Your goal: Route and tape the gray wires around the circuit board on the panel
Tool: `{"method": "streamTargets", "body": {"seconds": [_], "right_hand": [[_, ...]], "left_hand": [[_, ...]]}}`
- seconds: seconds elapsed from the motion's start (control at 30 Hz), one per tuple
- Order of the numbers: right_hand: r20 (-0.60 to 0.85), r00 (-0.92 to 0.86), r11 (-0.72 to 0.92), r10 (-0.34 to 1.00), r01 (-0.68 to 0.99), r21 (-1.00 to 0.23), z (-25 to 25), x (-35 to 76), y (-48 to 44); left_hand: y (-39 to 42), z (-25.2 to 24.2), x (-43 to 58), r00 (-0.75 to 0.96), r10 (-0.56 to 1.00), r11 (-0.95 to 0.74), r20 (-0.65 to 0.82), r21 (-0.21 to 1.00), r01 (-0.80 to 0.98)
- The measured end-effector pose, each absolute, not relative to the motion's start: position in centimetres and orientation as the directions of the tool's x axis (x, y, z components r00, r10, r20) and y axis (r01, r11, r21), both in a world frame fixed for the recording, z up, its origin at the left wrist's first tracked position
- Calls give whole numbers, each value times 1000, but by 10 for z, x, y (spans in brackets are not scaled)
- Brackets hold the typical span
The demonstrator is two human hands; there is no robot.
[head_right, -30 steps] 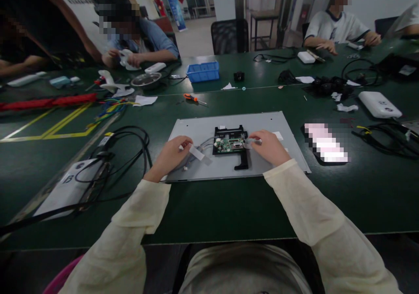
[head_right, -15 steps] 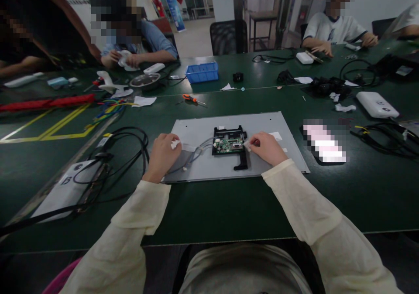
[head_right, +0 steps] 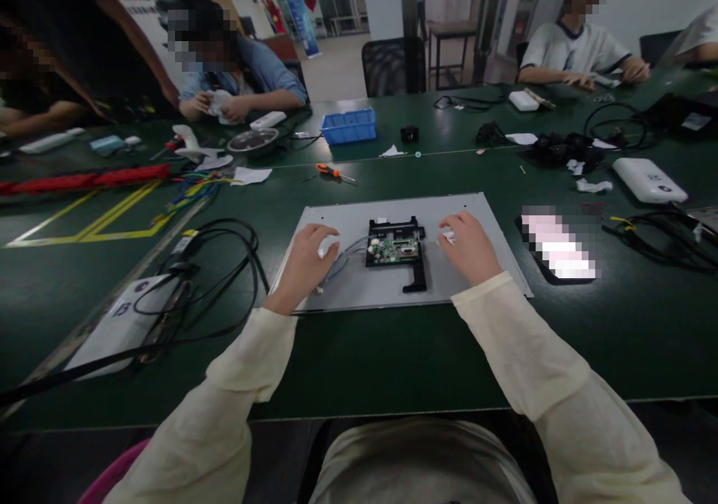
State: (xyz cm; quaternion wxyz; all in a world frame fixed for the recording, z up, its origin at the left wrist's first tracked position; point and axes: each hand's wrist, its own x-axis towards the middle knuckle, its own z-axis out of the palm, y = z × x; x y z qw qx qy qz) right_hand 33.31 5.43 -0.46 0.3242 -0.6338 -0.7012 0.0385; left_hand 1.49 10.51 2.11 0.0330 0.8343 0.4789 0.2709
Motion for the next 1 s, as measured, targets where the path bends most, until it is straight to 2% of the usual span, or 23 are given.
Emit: {"method": "streamTargets", "body": {"seconds": [0.1, 0.27, 0.53, 0.8, 1.0], "right_hand": [[483, -165, 409, 860, 788, -460, 6, 311, 47], [429, -416, 588, 801, 683, -435, 2, 285, 38], [379, -444, 579, 812, 689, -435, -5, 279, 39], [383, -413, 558, 826, 689, -462, -7, 276, 38], [349, -401, 529, 847, 706, -470, -8, 276, 37]], "left_hand": [[109, 36, 35, 443, 797, -580, 411, 316, 750], [146, 51, 74, 480, 810, -584, 336, 382, 717], [200, 19, 105, 449, 887, -450, 109, 425, 785], [212, 6, 99, 474, 879, -438, 46, 472, 766], [208, 7, 101, 486, 872, -446, 53, 491, 748]]}}
